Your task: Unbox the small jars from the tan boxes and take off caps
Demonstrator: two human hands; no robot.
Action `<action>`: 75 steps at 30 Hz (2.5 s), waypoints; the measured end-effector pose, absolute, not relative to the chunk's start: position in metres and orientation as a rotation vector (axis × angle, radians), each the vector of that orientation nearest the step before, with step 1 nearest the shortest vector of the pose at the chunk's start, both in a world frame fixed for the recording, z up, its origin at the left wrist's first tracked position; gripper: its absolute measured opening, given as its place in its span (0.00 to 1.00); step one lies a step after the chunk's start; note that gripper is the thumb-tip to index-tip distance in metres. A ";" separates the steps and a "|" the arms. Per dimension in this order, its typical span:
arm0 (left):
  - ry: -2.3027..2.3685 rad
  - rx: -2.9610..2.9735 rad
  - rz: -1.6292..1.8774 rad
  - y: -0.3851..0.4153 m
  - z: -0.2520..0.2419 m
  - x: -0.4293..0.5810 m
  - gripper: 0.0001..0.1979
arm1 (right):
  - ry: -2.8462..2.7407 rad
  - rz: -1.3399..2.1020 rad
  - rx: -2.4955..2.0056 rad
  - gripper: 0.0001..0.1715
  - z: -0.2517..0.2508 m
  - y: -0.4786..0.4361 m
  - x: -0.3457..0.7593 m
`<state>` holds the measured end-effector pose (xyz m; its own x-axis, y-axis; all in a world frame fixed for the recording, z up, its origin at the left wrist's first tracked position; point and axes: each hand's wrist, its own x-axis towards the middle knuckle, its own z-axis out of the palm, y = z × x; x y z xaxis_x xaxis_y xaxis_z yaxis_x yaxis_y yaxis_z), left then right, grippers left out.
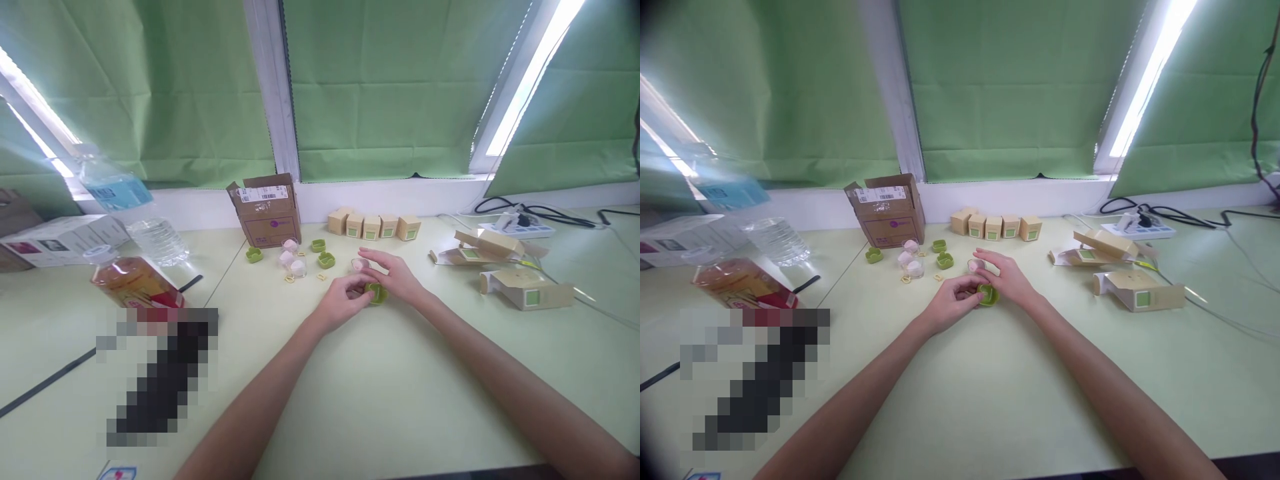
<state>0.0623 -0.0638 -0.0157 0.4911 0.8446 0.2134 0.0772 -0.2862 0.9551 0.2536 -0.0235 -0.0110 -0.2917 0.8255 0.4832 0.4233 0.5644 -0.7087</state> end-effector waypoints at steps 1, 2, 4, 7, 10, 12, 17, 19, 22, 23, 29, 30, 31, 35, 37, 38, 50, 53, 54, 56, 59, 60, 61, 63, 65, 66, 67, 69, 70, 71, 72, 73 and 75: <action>0.793 1.697 0.928 -0.064 -0.015 0.063 0.16 | -1.916 0.569 -1.010 0.23 -0.010 -0.024 0.254; 0.794 1.677 0.933 -0.064 -0.015 0.063 0.16 | -1.911 0.547 -1.007 0.23 -0.009 -0.025 0.255; 0.790 1.603 0.959 -0.065 -0.014 0.063 0.17 | -1.875 0.471 -0.988 0.20 -0.007 -0.029 0.257; 0.756 1.446 1.053 -0.063 -0.011 0.062 0.19 | -1.767 0.392 -0.960 0.15 -0.004 -0.042 0.262; 0.710 1.294 1.133 -0.061 -0.007 0.058 0.20 | -1.797 0.476 -0.952 0.17 -0.004 -0.057 0.267; 0.677 1.203 1.129 -0.060 -0.005 0.056 0.20 | -1.879 0.556 -0.947 0.26 -0.004 -0.064 0.266; 0.651 1.107 1.060 -0.061 -0.006 0.057 0.20 | -2.010 0.575 -0.922 0.29 -0.006 -0.068 0.259; 0.690 1.137 1.064 -0.063 -0.007 0.061 0.21 | -2.054 0.428 -0.940 0.28 -0.007 -0.067 0.259; 0.756 1.222 1.137 -0.067 -0.009 0.069 0.23 | -2.118 0.134 -0.953 0.27 -0.009 -0.067 0.260; 0.769 1.254 1.165 -0.068 -0.009 0.072 0.24 | -2.136 0.070 -0.947 0.27 -0.009 -0.068 0.259; 0.838 1.345 1.231 -0.068 -0.011 0.075 0.28 | -2.138 0.162 -0.899 0.29 -0.005 -0.070 0.256; 0.822 1.320 1.234 -0.067 -0.010 0.074 0.28 | -2.107 0.266 -0.894 0.30 -0.004 -0.069 0.258; 0.797 1.285 1.235 -0.066 -0.010 0.072 0.28 | -2.062 0.389 -0.894 0.31 -0.003 -0.069 0.260; 0.698 1.114 1.179 -0.061 -0.007 0.064 0.25 | -1.824 0.810 -0.900 0.30 0.001 -0.065 0.269; 0.664 1.053 1.133 -0.060 -0.005 0.060 0.23 | -1.767 0.871 -0.896 0.27 0.002 -0.064 0.270; 0.654 1.037 1.117 -0.060 -0.004 0.059 0.22 | -1.755 0.876 -0.900 0.25 0.002 -0.064 0.269; 0.608 1.068 1.101 -0.064 -0.002 0.060 0.25 | -1.543 1.198 -1.018 0.23 0.012 -0.070 0.263; 0.605 1.075 1.118 -0.064 -0.002 0.060 0.25 | -1.529 1.270 -1.018 0.23 0.013 -0.069 0.264; 0.603 1.078 1.121 -0.064 -0.002 0.061 0.25 | -1.532 1.274 -1.017 0.23 0.012 -0.069 0.265; 0.602 1.085 1.123 -0.064 -0.003 0.061 0.24 | -1.537 1.243 -1.011 0.23 0.011 -0.068 0.265; 0.607 1.090 1.121 -0.064 -0.003 0.062 0.24 | -1.539 1.152 -1.016 0.21 0.008 -0.067 0.264; 0.607 1.090 1.120 -0.064 -0.003 0.062 0.24 | -1.542 1.118 -1.027 0.20 0.007 -0.067 0.264; 0.606 1.089 1.118 -0.064 -0.003 0.062 0.24 | -1.554 1.081 -1.040 0.19 0.006 -0.068 0.263; 0.605 1.089 1.113 -0.064 -0.003 0.061 0.24 | -1.597 0.995 -1.057 0.18 0.005 -0.069 0.262; 0.606 1.092 1.108 -0.064 -0.003 0.061 0.24 | -1.632 0.923 -1.054 0.16 0.004 -0.070 0.262; 0.607 1.094 1.108 -0.064 -0.003 0.061 0.24 | -1.641 0.901 -1.048 0.16 0.004 -0.070 0.262; 0.608 1.097 1.109 -0.064 -0.003 0.061 0.24 | -1.645 0.889 -1.044 0.16 0.004 -0.070 0.262; 0.610 1.100 1.112 -0.063 -0.004 0.062 0.24 | -1.649 0.885 -1.043 0.16 0.005 -0.071 0.262; 0.613 1.101 1.112 -0.063 -0.004 0.062 0.24 | -1.654 0.884 -1.043 0.16 0.005 -0.071 0.262; 0.616 1.102 1.111 -0.063 -0.005 0.062 0.24 | -1.660 0.882 -1.043 0.16 0.005 -0.071 0.262; 0.620 1.102 1.109 -0.063 -0.005 0.062 0.25 | -1.666 0.879 -1.043 0.16 0.005 -0.071 0.262; 0.623 1.103 1.106 -0.063 -0.006 0.062 0.25 | -1.673 0.877 -1.043 0.16 0.005 -0.071 0.262; 0.626 1.105 1.099 -0.062 -0.007 0.061 0.25 | -1.678 0.880 -1.047 0.16 0.004 -0.071 0.262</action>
<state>0.0610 -0.0622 -0.0067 0.3712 0.9224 0.1072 -0.3790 0.0451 0.9243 0.2621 -0.0708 0.0043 -0.1949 0.9215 0.3359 0.2478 0.3776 -0.8922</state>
